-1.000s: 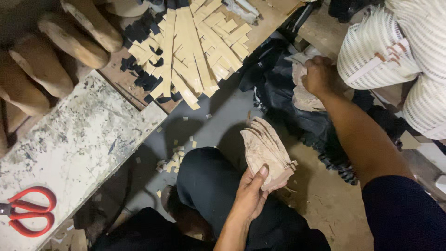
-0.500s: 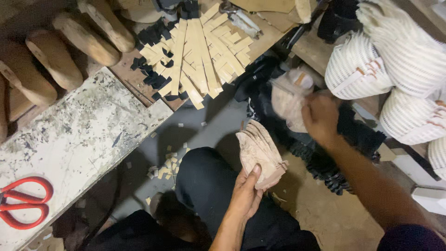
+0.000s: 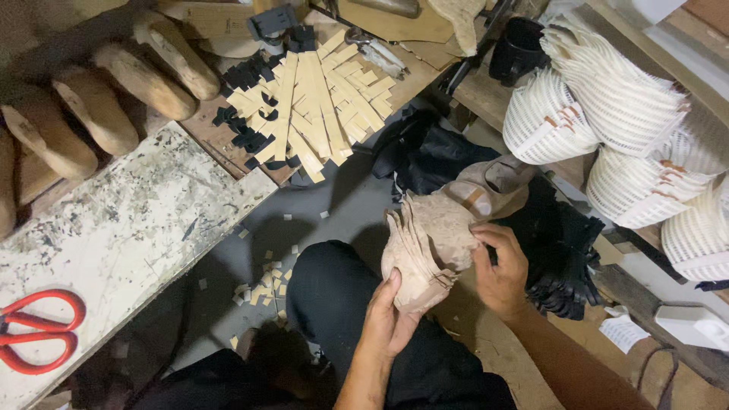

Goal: The person sits on the floor in a shoe workshop and sorts through a stack of pink shoe upper pieces, separating and counting them one at a time and placing them onto a pile beside them among the wooden shoe lasts.

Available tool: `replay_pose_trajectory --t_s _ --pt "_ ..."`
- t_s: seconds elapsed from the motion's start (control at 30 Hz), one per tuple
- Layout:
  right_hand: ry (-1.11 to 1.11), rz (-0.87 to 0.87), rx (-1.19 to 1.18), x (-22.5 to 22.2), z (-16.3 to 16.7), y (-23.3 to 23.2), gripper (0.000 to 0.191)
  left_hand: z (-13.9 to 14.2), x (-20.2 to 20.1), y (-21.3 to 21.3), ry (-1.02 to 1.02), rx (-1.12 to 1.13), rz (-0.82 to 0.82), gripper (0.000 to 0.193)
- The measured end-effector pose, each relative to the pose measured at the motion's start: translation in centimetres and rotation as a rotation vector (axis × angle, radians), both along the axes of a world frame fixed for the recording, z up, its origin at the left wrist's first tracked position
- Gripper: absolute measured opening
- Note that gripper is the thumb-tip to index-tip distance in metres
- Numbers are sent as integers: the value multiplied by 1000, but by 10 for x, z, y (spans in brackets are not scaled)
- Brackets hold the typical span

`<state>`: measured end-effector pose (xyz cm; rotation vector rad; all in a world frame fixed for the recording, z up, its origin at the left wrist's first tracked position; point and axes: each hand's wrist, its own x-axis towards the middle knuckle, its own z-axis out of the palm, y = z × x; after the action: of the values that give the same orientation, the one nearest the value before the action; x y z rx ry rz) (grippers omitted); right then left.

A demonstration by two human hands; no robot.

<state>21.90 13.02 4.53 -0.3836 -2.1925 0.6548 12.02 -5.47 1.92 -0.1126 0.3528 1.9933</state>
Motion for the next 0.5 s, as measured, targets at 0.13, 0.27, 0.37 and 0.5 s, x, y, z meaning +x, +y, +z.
replay_pose_trajectory --t_s 0.13,0.27,0.37,0.5 --pt "58 -124 -153 -8 9 3 15 5 0 -6 24 109 -58 65" --pt "167 -169 -136 -16 28 4 12 8 -1 -13 -6 201 -106 65" --pt "235 -134 25 -21 37 1 13 10 0 -15 13 214 -120 66" --pt "265 -241 108 -20 40 11 14 14 0 -18 13 283 -110 65"
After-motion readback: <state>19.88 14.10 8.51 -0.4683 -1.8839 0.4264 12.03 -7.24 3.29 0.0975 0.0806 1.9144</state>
